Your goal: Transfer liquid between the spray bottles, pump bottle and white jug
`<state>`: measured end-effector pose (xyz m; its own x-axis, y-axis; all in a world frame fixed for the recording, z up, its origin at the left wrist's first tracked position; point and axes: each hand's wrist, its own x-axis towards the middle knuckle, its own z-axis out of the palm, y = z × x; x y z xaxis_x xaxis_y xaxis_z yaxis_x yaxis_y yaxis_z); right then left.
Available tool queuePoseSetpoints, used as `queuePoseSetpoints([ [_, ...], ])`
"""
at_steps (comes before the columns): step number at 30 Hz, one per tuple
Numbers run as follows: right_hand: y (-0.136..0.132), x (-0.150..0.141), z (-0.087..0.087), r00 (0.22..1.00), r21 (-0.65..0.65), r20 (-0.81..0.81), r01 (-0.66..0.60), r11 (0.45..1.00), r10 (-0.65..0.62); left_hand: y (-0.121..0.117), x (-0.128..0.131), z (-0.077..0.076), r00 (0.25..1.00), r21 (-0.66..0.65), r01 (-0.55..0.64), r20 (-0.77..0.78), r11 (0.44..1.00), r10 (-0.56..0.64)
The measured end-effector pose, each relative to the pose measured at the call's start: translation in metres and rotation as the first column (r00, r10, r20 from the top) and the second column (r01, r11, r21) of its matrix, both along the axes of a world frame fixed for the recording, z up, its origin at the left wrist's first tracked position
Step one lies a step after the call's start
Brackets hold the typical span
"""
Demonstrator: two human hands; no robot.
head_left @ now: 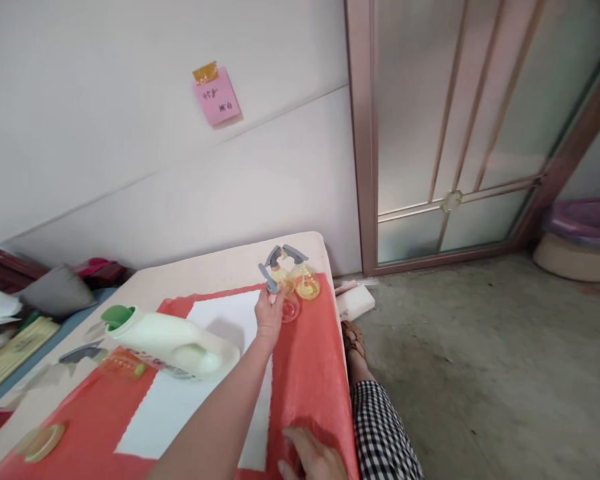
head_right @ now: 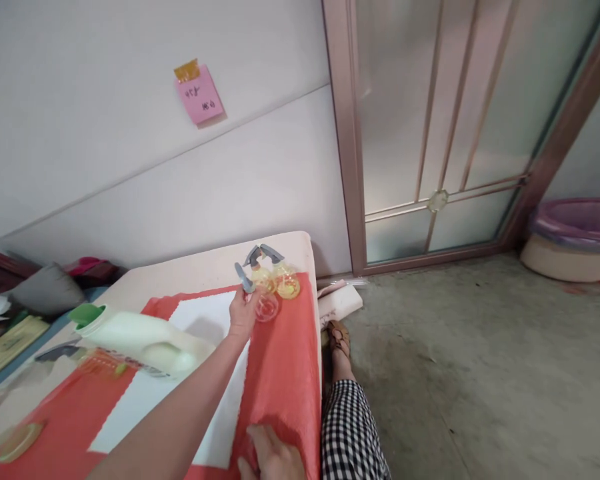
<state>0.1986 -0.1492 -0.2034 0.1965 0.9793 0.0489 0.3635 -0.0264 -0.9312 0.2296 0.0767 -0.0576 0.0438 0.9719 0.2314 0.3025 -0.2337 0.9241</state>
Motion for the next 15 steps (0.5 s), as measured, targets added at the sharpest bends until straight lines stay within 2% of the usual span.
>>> queuePoseSetpoints([
  [4,-0.005,0.014,0.026,0.994,0.046,-0.109,-0.008,0.999,0.013,-0.042,-0.022,0.016,0.999,0.034,-0.011,0.033,0.999,0.010],
  [6,-0.008,0.023,0.042,0.943,0.049,-0.333,0.025,0.998,-0.007,-0.075,-0.041,0.030,0.997,0.038,-0.013,0.076,0.999,0.010],
  [7,-0.011,0.028,0.050,0.867,0.022,-0.496,0.063,0.998,-0.044,-0.093,-0.052,0.036,0.994,0.023,-0.021,0.107,1.000,0.019],
  [8,-0.015,0.032,0.057,0.741,-0.028,-0.665,0.102,0.994,-0.094,-0.113,-0.064,0.041,0.983,-0.022,-0.038,0.181,0.999,0.041],
  [10,-0.025,0.039,0.071,0.421,-0.124,-0.893,0.111,0.986,-0.159,-0.156,-0.090,0.046,0.958,-0.148,-0.063,0.267,0.987,0.101],
  [11,-0.030,0.042,0.078,0.296,-0.129,-0.944,0.079,0.988,-0.147,-0.177,-0.102,0.045,0.959,-0.204,-0.053,0.263,0.978,0.106],
  [12,-0.036,0.045,0.085,0.219,-0.099,-0.970,0.038,0.994,-0.105,-0.198,-0.114,0.043,0.958,-0.251,-0.059,0.257,0.966,0.125],
  [13,-0.041,0.049,0.092,0.189,-0.052,-0.981,0.002,0.999,-0.051,-0.218,-0.124,0.039,0.950,-0.283,-0.105,0.256,0.953,0.181],
  [15,-0.047,0.057,0.111,0.225,0.035,-0.973,-0.041,0.999,0.044,-0.253,-0.142,0.035,0.921,-0.294,-0.167,0.295,0.941,0.256],
])
